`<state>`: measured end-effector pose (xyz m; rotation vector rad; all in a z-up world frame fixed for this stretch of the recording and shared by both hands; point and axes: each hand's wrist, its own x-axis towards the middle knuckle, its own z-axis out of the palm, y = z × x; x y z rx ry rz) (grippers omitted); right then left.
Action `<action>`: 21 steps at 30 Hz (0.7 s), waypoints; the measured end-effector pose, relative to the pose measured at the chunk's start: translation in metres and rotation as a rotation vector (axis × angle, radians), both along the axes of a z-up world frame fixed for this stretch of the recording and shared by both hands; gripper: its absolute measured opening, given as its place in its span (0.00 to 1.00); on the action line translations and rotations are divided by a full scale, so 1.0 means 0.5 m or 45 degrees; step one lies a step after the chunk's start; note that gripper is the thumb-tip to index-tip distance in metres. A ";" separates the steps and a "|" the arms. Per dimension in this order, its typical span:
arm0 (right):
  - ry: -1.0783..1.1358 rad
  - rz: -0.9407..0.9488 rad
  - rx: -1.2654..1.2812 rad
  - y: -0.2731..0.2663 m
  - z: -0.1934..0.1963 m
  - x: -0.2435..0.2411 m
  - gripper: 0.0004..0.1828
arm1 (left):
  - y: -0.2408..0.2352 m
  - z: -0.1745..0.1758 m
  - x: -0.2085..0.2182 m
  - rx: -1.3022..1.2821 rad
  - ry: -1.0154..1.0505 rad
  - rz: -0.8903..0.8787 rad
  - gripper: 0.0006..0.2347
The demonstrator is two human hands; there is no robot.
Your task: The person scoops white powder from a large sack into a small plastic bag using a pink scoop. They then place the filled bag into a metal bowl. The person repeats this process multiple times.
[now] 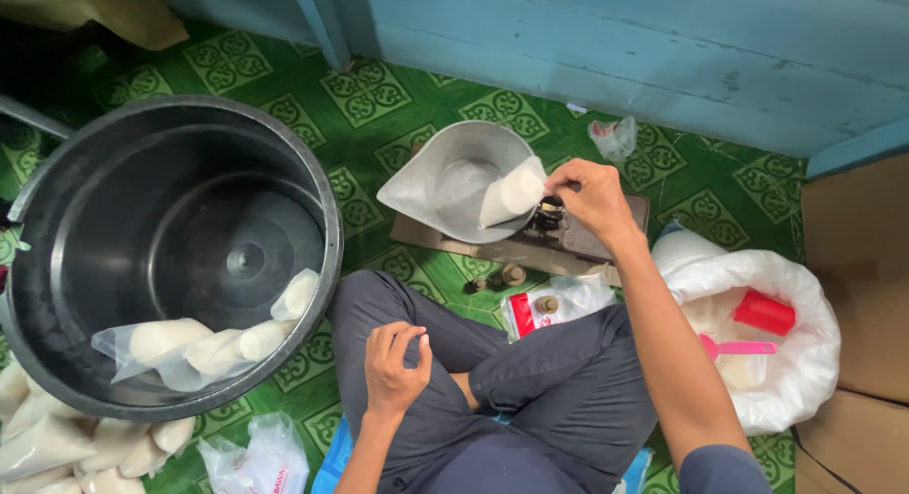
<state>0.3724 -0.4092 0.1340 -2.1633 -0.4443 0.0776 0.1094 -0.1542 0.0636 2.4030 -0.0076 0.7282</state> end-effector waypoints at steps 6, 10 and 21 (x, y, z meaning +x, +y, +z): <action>-0.262 -0.022 0.129 0.062 -0.017 0.015 0.15 | -0.002 0.013 0.003 -0.014 -0.037 -0.035 0.04; -0.271 -0.052 0.315 0.110 0.050 -0.014 0.14 | -0.012 0.048 0.020 -0.030 -0.069 -0.034 0.03; -0.466 0.191 0.423 0.126 0.244 -0.207 0.16 | -0.071 0.084 0.084 -0.923 0.329 -0.164 0.50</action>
